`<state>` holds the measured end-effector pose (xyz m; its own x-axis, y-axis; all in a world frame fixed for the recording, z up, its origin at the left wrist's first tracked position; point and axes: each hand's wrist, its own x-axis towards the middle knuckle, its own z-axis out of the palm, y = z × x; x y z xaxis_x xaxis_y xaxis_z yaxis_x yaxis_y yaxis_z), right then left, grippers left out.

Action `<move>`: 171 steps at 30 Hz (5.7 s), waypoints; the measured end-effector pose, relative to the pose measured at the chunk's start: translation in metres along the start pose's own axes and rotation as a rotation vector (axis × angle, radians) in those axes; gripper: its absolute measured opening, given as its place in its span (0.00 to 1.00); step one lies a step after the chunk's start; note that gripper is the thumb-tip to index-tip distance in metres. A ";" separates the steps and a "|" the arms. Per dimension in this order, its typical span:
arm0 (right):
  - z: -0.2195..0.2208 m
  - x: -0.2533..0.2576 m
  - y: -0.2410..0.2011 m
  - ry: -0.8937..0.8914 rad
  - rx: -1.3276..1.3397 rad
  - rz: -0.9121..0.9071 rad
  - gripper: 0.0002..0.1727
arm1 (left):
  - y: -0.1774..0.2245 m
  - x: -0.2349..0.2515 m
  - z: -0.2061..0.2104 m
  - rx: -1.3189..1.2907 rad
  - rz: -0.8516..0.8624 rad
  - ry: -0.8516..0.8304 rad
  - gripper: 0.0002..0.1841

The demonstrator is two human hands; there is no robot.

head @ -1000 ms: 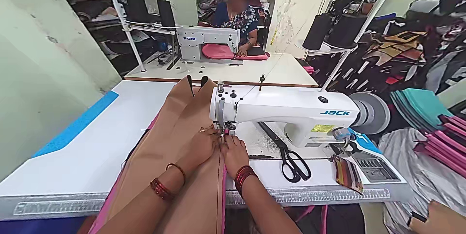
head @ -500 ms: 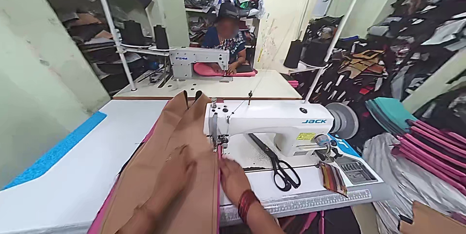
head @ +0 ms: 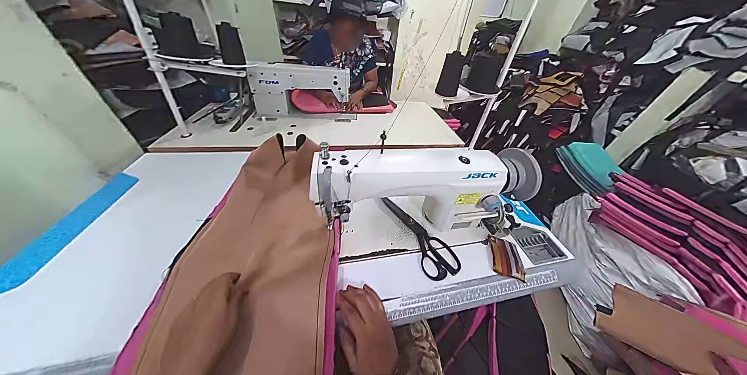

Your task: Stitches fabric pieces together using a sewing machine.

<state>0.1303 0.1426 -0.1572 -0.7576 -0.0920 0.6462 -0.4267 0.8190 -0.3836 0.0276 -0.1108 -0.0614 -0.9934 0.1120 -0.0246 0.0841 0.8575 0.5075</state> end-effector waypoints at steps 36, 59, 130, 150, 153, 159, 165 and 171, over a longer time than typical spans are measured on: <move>0.031 0.029 -0.032 0.097 -0.230 -0.425 0.18 | 0.054 0.027 0.026 0.302 0.618 -0.272 0.25; 0.008 0.048 0.004 -0.011 -0.220 -0.290 0.16 | 0.091 0.058 0.052 0.298 0.494 -0.304 0.23; -0.005 0.048 -0.031 -0.378 -0.140 0.023 0.32 | 0.062 0.042 0.056 0.231 0.748 -0.117 0.19; -0.008 0.081 -0.022 -0.488 -0.185 0.159 0.20 | 0.093 0.060 0.050 0.416 0.508 -0.309 0.23; -0.004 0.083 -0.018 -0.451 -0.199 0.148 0.20 | 0.095 0.064 0.050 0.435 0.501 -0.321 0.24; -0.004 0.095 -0.011 -0.508 -0.194 0.188 0.20 | 0.098 0.071 0.056 0.396 0.468 -0.248 0.22; -0.002 0.105 -0.005 -0.508 -0.194 0.183 0.19 | 0.078 0.069 0.070 0.277 0.656 0.021 0.16; -0.002 0.123 0.001 -0.627 -0.181 0.257 0.22 | 0.099 0.081 0.054 0.422 0.509 -0.230 0.20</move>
<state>0.0376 0.1330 -0.0764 -0.9887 -0.1477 0.0266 -0.1484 0.9349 -0.3224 -0.0407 0.0099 -0.0595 -0.7845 0.6152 -0.0779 0.6041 0.7866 0.1279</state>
